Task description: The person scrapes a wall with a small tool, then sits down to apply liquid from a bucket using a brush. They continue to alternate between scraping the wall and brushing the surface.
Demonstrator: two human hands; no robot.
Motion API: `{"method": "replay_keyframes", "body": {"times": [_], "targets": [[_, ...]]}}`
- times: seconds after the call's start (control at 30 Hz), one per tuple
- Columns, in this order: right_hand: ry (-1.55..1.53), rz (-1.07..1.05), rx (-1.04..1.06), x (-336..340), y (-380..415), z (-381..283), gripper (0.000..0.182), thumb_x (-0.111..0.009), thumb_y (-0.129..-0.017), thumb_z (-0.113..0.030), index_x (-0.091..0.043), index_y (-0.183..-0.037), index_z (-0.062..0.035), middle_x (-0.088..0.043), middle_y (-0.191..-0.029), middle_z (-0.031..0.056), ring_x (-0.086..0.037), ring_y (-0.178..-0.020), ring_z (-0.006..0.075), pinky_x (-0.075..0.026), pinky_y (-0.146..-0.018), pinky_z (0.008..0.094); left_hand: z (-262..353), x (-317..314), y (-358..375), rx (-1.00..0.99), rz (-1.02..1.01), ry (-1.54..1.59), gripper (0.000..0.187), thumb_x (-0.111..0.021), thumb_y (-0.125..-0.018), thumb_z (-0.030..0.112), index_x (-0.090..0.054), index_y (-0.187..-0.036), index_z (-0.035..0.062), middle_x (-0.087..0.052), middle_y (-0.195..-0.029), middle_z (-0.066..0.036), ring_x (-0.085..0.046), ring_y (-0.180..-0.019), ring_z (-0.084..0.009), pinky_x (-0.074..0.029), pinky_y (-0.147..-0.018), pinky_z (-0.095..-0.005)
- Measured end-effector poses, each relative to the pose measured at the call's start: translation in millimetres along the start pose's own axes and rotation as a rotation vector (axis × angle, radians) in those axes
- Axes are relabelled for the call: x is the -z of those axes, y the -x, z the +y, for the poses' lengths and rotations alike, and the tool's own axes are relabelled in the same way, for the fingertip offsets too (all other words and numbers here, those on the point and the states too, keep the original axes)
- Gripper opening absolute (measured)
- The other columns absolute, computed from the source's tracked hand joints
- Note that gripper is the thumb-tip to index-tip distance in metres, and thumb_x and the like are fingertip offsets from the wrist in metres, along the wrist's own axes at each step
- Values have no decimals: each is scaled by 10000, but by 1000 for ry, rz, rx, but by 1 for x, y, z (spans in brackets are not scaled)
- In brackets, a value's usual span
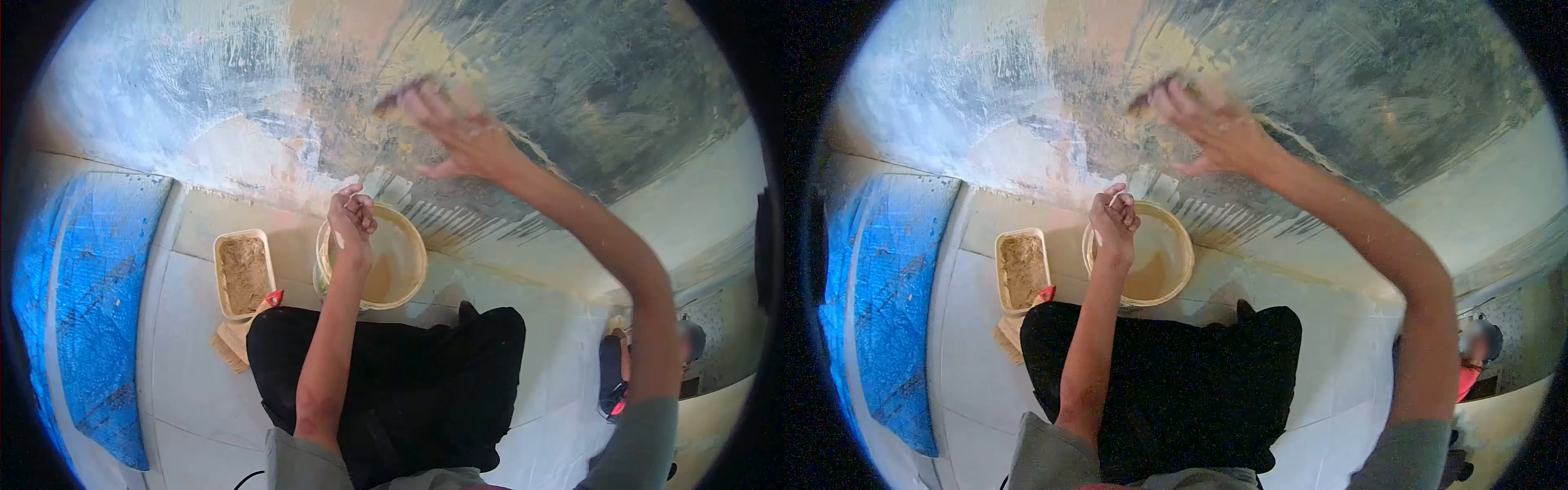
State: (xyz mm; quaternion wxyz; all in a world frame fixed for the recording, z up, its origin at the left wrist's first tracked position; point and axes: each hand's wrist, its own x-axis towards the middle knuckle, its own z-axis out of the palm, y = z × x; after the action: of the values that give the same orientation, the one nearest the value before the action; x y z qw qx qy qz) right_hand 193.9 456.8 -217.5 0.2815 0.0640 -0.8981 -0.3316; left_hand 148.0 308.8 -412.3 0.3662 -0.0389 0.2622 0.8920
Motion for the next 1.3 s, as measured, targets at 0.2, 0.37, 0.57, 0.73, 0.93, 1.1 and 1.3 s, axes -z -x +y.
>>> {"method": "replay_keyframes", "body": {"times": [0.2,0.37,0.57,0.73,0.93,1.1,1.3], "targets": [[50,46,-29,8,-5,-15,938,-601,-654,-626,-334,-1376,-89,-331,-1394,52,-273,-1259,274,-145,-1053,525,-4,1,-1,3,4,10,291,-383,-887,323,-495,-1021,90,-494,-694,-9,-339,-493,-78,-275,-450,-230],[263,47,61,15,-19,1,880,-618,-646,-626,-386,-1351,-153,-355,-1378,2,-280,-1254,226,-172,-1039,495,-1,6,0,11,5,5,294,-380,-894,340,-501,-1014,100,-496,-685,-9,-344,-492,-79,-277,-443,-225],[249,57,155,3,-14,-2,859,-631,-635,-630,-404,-1341,-195,-409,-1329,-6,-346,-1221,201,-263,-996,466,2,4,2,32,59,14,277,-363,-886,295,-501,-999,83,-488,-686,-14,-323,-489,-98,-277,-454,-249],[154,-45,87,-4,-17,-19,918,-642,-611,-653,-378,-1353,-182,-407,-1322,80,-378,-1208,257,-297,-967,494,0,4,-2,9,1,31,281,-382,-877,310,-485,-1019,91,-499,-672,-10,-332,-480,-81,-272,-434,-233],[13,-3,213,-2,-27,-11,910,-684,-638,-570,-338,-1370,-155,-352,-1380,98,-339,-1245,271,-327,-944,511,-3,0,-3,10,0,38,277,-394,-877,308,-491,-1020,91,-504,-668,-12,-334,-473,-79,-272,-436,-234],[572,262,20,19,-48,19,863,-590,-680,-651,-372,-1368,-178,-390,-1382,49,-327,-1262,205,-230,-1042,448,-2,3,-1,26,8,48,290,-384,-884,323,-493,-1024,94,-504,-670,-10,-340,-473,-79,-280,-438,-233],[355,105,76,33,-54,27,800,-644,-677,-582,-414,-1335,-187,-430,-1318,18,-368,-1222,188,-279,-1000,425,-2,6,0,27,15,60,294,-376,-886,328,-501,-1015,94,-502,-669,-8,-343,-471,-77,-283,-435,-235]]}}
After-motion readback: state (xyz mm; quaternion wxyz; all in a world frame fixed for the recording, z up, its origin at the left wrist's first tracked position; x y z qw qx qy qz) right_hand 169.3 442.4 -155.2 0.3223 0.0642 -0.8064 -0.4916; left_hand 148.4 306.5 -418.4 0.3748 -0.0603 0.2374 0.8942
